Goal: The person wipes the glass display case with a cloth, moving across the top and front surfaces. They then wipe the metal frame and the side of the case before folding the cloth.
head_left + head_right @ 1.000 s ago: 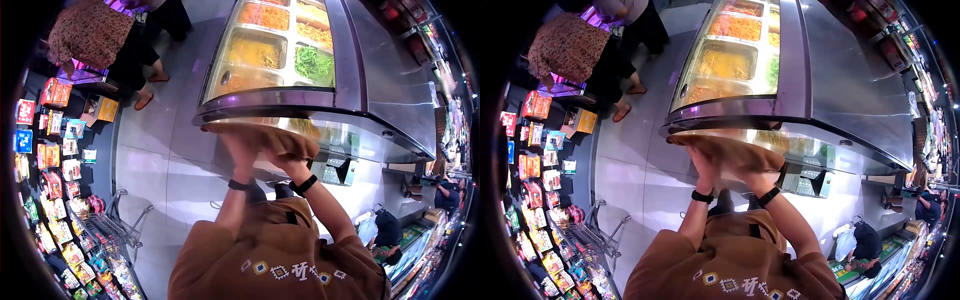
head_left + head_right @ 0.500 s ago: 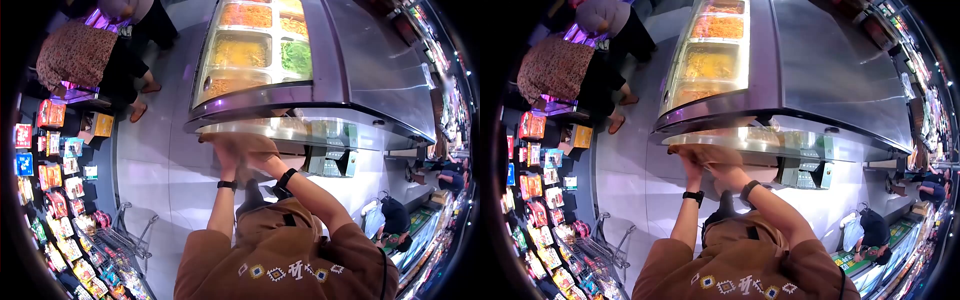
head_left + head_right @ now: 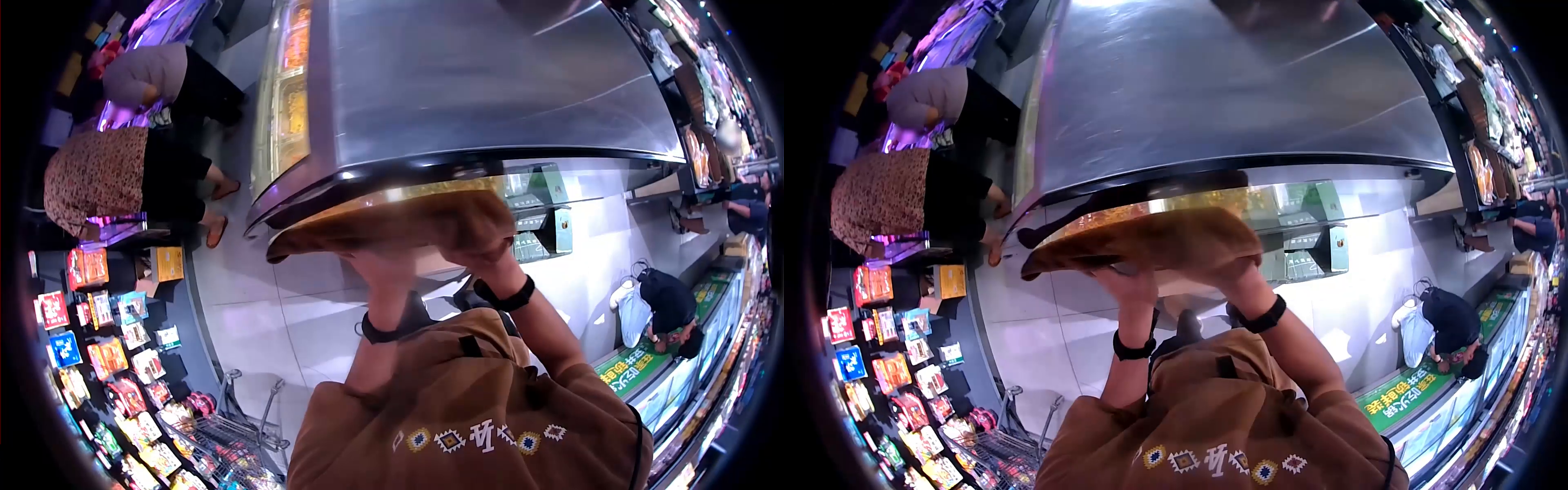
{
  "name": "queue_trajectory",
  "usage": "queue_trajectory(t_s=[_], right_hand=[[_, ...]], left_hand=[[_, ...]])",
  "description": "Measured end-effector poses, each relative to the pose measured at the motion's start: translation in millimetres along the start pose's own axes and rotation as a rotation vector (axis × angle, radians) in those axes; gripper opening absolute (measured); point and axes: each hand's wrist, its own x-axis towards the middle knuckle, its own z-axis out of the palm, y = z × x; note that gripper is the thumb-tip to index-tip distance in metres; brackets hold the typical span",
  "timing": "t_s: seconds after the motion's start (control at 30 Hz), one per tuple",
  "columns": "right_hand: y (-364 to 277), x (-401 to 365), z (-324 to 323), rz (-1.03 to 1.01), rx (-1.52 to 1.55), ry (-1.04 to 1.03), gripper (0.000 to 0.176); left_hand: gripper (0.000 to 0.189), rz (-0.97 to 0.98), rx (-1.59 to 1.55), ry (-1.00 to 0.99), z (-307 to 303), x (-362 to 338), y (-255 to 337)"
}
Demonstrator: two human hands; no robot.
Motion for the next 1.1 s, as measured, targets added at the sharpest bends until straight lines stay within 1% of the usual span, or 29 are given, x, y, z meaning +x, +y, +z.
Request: queue_trajectory(t_s=[0.07, 0.1, 0.17, 0.2, 0.23, 0.3, 0.33, 0.37, 0.43, 0.47, 0.53, 0.57, 0.6, 0.63, 0.67, 0.73, 0.77, 0.83, 0.9, 1.0, 1.03, 1.1], right_hand=[[27.6, -12.2, -17.1, 0.012, 0.165, 0.089, 0.041], [25.7, 9.0, -41.0, 0.029, 0.154, 0.096, 0.044], [40.4, 13.5, -55.3, 0.023, 0.207, 0.070, 0.049], [54.2, 2.4, -47.9, 0.003, 0.270, 0.039, 0.050], [67.1, -5.5, -43.0, -0.034, 0.224, 0.022, 0.048], [92.8, -21.7, -33.2, -0.111, 0.133, -0.008, 0.043], [103.8, -38.6, -29.1, -0.094, 0.092, -0.131, 0.041], [114.8, -55.4, -25.0, -0.081, 0.048, -0.254, 0.038], [143.5, -81.4, -21.7, 0.009, 0.084, -0.507, 0.037], [159.4, -92.9, -10.0, 0.001, 0.196, -0.465, 0.035], [181.6, -105.1, -14.7, 0.082, 0.242, -0.725, 0.036], [189.3, -116.4, -9.3, 0.092, 0.265, -0.769, 0.037], [200.4, -131.0, 3.4, 0.095, 0.280, -0.812, 0.039], [212.5, -142.4, 15.8, 0.095, 0.290, -0.854, 0.040], [223.7, -153.0, 23.1, 0.105, 0.327, -0.842, 0.038], [237.4, -162.8, 21.9, 0.119, 0.405, -0.831, 0.035], [245.1, -164.9, 23.7, 0.078, 0.341, -0.980, 0.037], [249.9, -161.3, 23.9, 0.542, 0.593, -1.158, 0.039], [257.6, -163.7, 21.4, 0.472, 0.595, -1.262, 0.043], [261.0, -167.8, -0.1, 0.002, 0.438, -0.795, 0.044], [259.9, -154.4, -15.8, -0.026, 0.376, -0.913, 0.043], [260.2, -131.7, -53.6, -0.014, 0.488, -0.714, 0.044]], left_hand=[[0.091, 0.052, -0.046, -0.046, 7.5, 13.5, 44.7], [0.085, 0.040, -0.107, -0.059, 13.8, 16.3, 61.5], [0.060, 0.211, 0.102, -0.060, 31.6, 7.4, 63.9], [0.060, 0.220, 0.115, -0.054, 44.2, -6.7, 45.0], [0.060, 0.229, 0.127, -0.047, 57.7, -22.4, 23.2], [0.062, 0.217, 0.245, -0.096, 71.6, -40.0, 19.5], [0.063, 0.214, 0.304, -0.121, 78.6, -48.6, 17.7], [0.071, 0.161, 0.355, -0.163, 95.1, -76.4, -8.0], [0.075, -0.075, 0.226, -0.302, 114.8, -112.9, -28.9], [0.078, -0.197, 0.174, -0.358, 124.6, -130.9, -39.0], [0.072, -0.466, -0.026, -0.318, 163.4, -180.7, -87.7], [0.069, -0.473, 0.022, -0.210, 179.4, -201.2, -108.8], [0.071, -0.566, 0.064, -0.352, 191.4, -200.0, -99.8], [0.072, -0.601, 0.085, -0.411, 203.0, -201.0, -90.3], [0.073, -0.616, 0.101, -0.435, 212.0, -201.3, -82.3], [0.074, -0.603, 0.102, -0.422, 223.0, -204.0, -66.5], [0.075, -0.598, 0.102, -0.411, 227.4, -204.1, -59.8], [0.077, -0.579, 0.104, -0.393, 226.7, -204.4, -43.5], [0.079, -0.555, 0.105, -0.373, 221.9, -205.1, -26.7], [0.081, -0.492, 0.083, -0.333, 215.5, -198.8, 11.5], [0.082, -0.467, 0.076, -0.320, 212.4, -195.0, 27.3], [0.084, -0.407, 0.058, -0.292, 207.0, -184.0, 61.1]])
